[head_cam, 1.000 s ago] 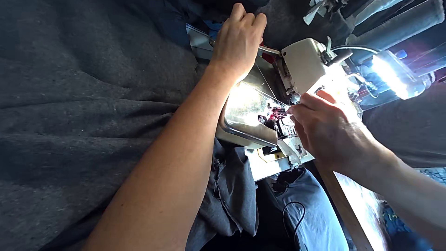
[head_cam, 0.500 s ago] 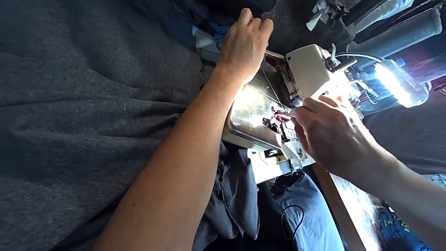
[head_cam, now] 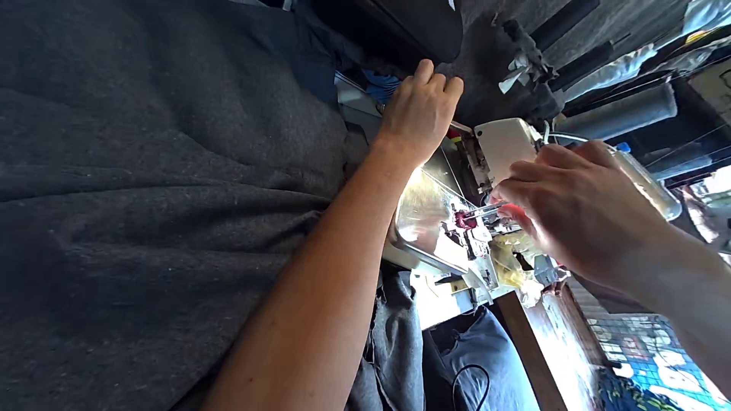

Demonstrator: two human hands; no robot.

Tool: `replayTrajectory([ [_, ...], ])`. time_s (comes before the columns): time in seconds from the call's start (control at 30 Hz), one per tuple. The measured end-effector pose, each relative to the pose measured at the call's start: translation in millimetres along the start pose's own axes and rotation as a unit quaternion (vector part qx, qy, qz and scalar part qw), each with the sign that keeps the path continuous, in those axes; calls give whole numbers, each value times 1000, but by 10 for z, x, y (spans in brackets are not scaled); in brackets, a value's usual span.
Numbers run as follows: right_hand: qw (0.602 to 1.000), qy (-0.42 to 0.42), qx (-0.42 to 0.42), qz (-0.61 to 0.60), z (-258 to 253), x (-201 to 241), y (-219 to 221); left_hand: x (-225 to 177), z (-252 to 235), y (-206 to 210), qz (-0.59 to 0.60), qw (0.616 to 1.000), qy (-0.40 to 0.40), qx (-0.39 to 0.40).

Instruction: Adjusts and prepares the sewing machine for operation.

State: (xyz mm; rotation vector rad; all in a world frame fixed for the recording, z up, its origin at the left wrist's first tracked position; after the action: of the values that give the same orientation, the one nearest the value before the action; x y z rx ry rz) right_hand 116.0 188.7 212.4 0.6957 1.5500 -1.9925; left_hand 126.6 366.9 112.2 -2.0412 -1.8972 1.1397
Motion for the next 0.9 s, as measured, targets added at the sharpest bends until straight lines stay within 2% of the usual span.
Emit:
replayTrajectory([
  [0.37, 999, -18, 23, 25, -192, 17, -38, 5, 0, 33, -9, 1000, 10, -23],
  [0.53, 996, -5, 86, 18, -255, 166, 12, 9, 14, 30, -5, 999, 10, -32],
  [0.77, 998, -16, -51, 11, -211, 105, 42, 5, 17, 25, -2, 1000, 6, -30],
  [0.9, 998, -18, -67, 11, -126, 33, 23, 6, 14, 25, 10, 999, 1, -33],
])
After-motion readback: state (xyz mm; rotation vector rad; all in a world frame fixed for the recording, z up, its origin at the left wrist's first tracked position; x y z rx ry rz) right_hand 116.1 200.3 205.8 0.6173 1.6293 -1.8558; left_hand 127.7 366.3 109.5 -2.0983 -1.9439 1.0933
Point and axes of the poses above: each hand's wrist, its own z-axis away from the middle knuckle, its own y-axis out of the palm, x = y × z, the point moved 3 cm from there along -z, towards the middle knuckle, and after that the axes turned 2 degrees about -y, right-handed, at the moved point
